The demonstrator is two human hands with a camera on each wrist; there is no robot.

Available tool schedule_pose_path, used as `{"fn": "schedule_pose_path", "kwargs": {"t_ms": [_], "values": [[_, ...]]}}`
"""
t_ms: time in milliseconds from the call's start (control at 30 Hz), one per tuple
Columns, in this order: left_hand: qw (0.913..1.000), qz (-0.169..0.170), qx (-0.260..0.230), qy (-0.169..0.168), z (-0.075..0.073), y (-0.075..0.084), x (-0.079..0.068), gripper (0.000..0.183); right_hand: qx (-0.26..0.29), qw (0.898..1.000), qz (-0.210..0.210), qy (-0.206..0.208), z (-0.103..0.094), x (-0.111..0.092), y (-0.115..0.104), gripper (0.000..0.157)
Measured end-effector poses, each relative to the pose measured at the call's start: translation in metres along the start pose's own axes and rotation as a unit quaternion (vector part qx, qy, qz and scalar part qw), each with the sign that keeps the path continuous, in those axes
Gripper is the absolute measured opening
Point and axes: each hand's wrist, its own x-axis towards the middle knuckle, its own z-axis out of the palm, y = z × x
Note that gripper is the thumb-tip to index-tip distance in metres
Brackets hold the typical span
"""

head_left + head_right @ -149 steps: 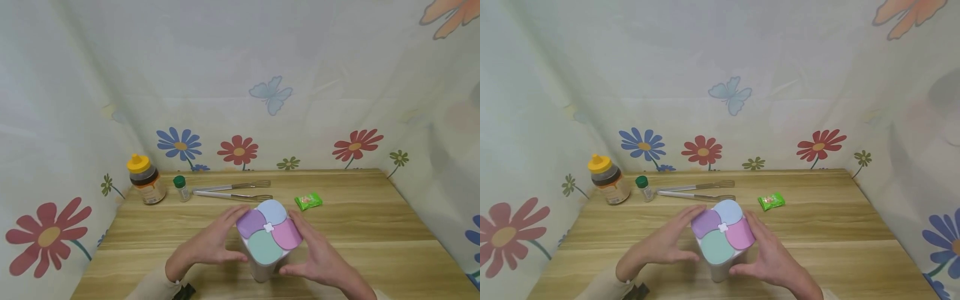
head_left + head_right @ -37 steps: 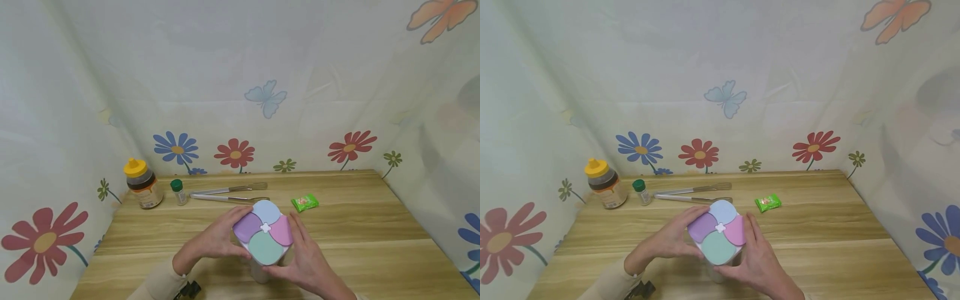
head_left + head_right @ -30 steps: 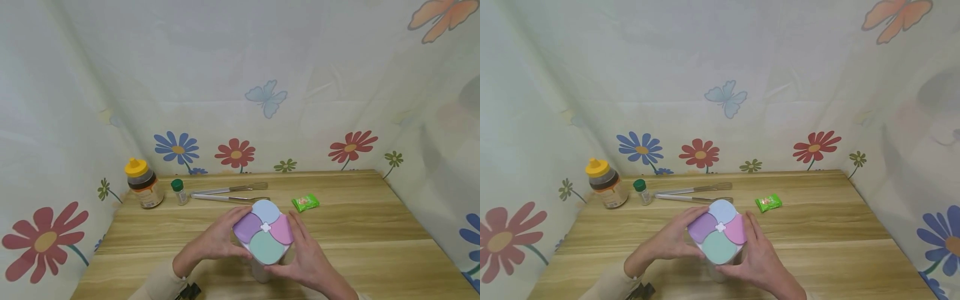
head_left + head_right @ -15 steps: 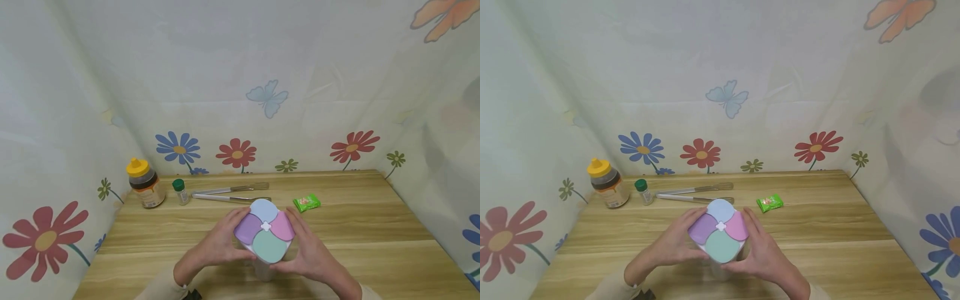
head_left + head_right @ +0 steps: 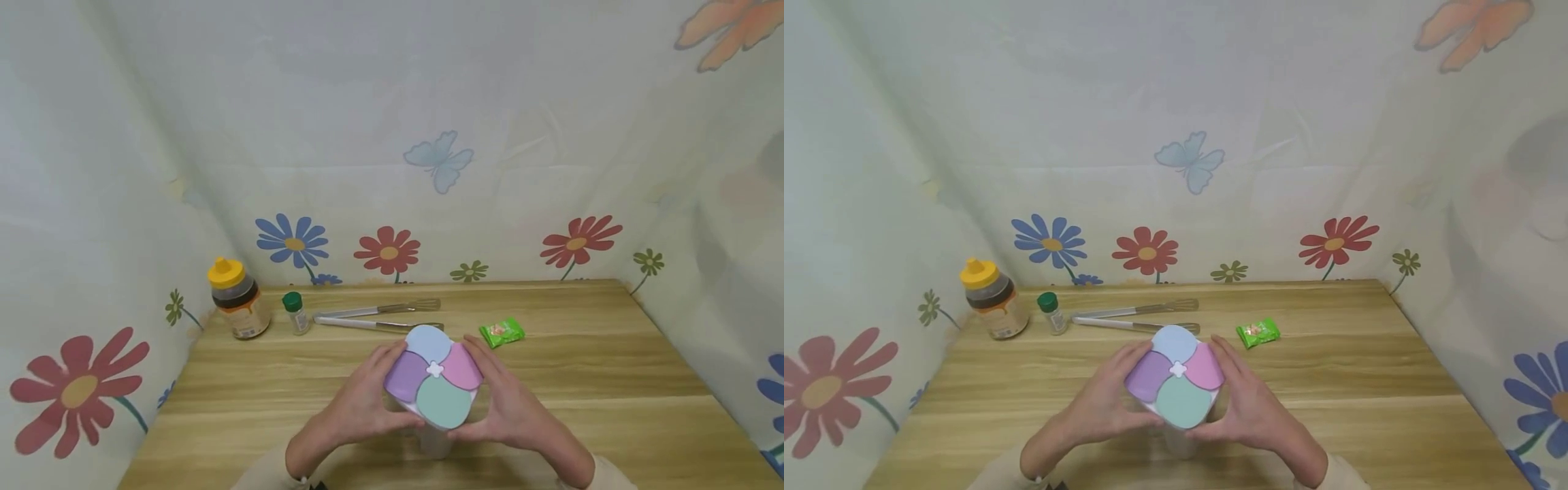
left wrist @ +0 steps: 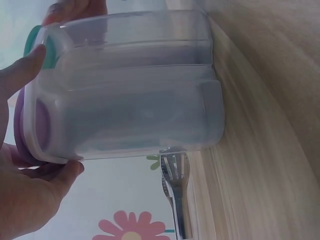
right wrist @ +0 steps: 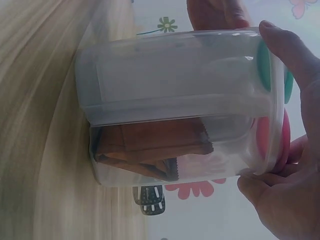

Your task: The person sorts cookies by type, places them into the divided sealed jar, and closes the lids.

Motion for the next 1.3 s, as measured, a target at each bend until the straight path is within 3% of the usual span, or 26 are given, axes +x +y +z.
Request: {"fn": "schedule_pose_path", "kwargs": {"t_ms": [200,900,1300], "values": [[0.9997,-0.013,0.018,0.009,0.002,0.004,-0.002,0.111,0.013,1.000,0.011,-0.013,-0.001,0.001,0.002,0.128],[0.9964,-0.060,0.043,0.041,0.008,0.015,-0.009,0.112,0.035,0.997,-0.037,-0.054,-0.008,0.011,0.013,0.126],[0.9942,-0.057,0.048,0.077,0.012,0.018,-0.012,0.111,0.042,0.995,-0.055,-0.077,-0.010,0.016,0.018,0.126]]}}
